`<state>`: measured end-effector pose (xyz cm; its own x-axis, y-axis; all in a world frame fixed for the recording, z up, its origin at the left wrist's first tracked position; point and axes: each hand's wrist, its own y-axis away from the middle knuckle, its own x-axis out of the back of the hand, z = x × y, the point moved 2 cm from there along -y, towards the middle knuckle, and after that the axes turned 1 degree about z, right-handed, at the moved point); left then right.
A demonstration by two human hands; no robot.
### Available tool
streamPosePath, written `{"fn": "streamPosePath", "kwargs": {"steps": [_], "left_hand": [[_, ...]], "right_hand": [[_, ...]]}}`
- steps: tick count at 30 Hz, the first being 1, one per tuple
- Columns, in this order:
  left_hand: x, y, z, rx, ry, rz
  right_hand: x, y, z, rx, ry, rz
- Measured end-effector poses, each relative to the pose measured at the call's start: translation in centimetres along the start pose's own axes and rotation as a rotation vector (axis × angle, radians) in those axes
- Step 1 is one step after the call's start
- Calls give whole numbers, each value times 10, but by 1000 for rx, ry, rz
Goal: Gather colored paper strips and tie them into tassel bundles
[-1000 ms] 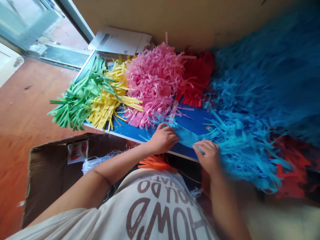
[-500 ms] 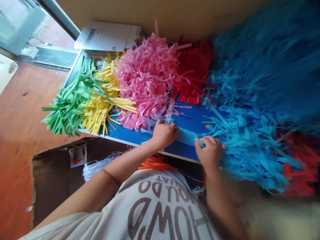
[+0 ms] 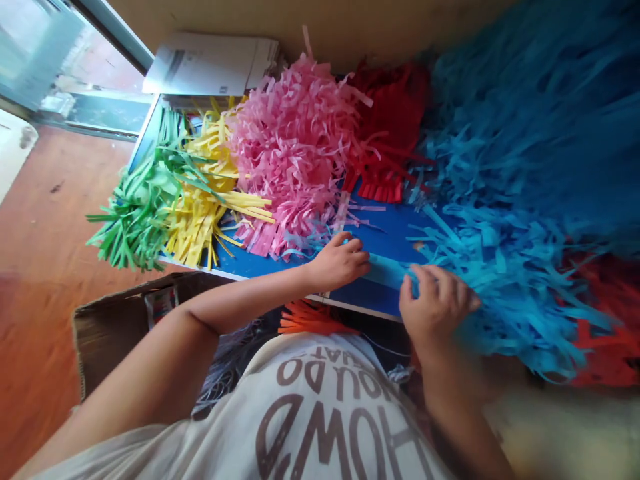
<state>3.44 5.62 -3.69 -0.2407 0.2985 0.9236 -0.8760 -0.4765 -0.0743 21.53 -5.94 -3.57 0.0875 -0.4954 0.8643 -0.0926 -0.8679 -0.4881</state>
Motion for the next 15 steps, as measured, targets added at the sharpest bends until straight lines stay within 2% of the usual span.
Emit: {"fn": "streamPosePath", "kwargs": {"steps": [3,5,10,13,15], "left_hand": [[8,-3,-1,-153,14,-113],[12,-3,2,-169,-2,-125],[8,-2,13,-81,-97,-111],[-2,-2,12,-23,-157,-50],[-6,-1,9,2,-184,-7]], "right_hand": [[-1,-2,-3,288,-192,-211],[-5,-6,0,354,-247,-267],[-13,-21,11,309,-270,-270],[-12,-27,6,264,-251,-267],[-12,-26,0,291,-228,-283]]}}
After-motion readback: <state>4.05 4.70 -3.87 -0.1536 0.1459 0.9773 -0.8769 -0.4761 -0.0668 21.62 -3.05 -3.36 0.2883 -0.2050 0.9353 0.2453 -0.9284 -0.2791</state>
